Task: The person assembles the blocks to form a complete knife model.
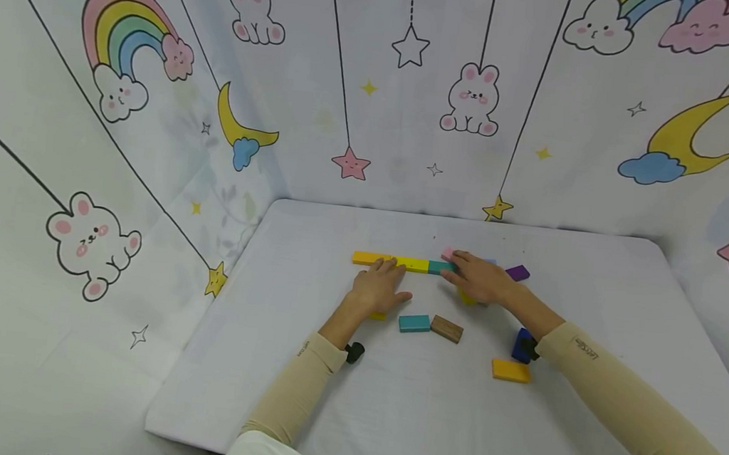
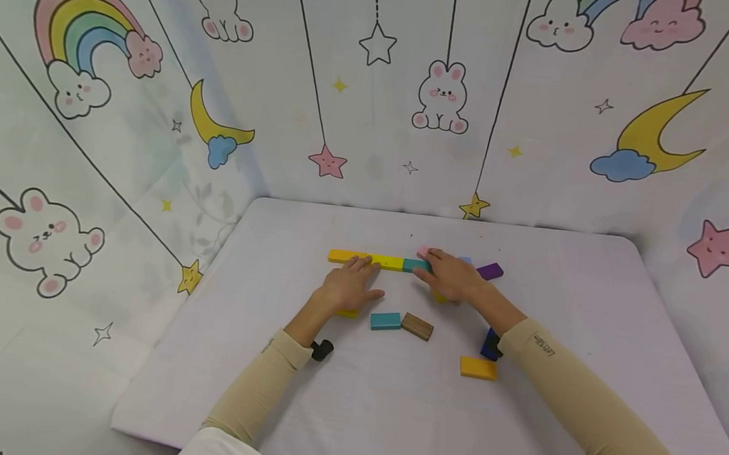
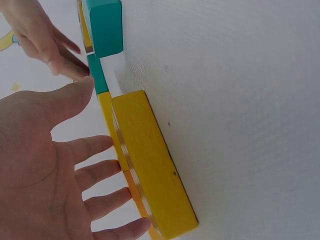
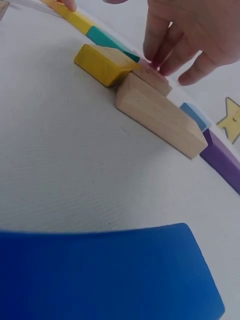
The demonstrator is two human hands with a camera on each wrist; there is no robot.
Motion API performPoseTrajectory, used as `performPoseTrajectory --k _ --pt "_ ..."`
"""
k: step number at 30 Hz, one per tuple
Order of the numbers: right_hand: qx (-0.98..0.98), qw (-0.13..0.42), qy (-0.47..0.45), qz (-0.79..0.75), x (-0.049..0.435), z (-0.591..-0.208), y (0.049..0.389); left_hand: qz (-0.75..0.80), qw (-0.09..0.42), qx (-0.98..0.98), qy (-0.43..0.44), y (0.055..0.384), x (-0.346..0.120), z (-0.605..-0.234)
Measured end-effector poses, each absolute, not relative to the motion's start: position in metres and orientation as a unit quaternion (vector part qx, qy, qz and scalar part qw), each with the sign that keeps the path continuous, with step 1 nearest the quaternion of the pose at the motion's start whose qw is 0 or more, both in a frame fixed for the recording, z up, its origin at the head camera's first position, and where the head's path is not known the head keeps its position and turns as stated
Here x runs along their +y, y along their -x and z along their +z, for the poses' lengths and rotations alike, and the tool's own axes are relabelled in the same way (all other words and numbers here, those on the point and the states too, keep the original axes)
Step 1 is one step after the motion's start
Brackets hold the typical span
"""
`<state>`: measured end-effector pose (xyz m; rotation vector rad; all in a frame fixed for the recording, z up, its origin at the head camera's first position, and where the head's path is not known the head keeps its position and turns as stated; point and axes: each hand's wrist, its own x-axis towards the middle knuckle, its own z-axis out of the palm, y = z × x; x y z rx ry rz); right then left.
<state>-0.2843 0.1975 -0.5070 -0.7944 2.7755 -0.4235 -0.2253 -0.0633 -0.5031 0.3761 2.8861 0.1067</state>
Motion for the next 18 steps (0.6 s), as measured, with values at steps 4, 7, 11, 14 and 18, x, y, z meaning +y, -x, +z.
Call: performPoseTrajectory --k 4,7,11,14,18 --pt "0.946 0.107 0.274 -0.134 0.1971 -0.5082 0.2837 0.032 0.112 0.985 -0.13 0.2252 -0.0635 -0.5038" --pt "0.946 0.107 0.277 -0.126 0.1967 -0.5081 0.2833 0.032 0.111 0.985 -0.13 0.225 -0.0638 -0.5039" --pt "0.947 0.112 0.275 -0.12 0.1967 -0.5079 0.283 0.032 0.11 0.985 -0.131 0.2251 -0.0643 -0.5039" --pt "0.948 0.114 0.273 -0.118 0.197 -0.5074 0.2822 0.037 0.111 0.985 -0.13 0.2253 -0.0647 -0.5046" --pt "0.949 0.099 0.279 -0.108 0.1972 -0.5059 0.28 0.045 0.114 0.984 -0.128 0.2259 -0.0653 -0.5055"
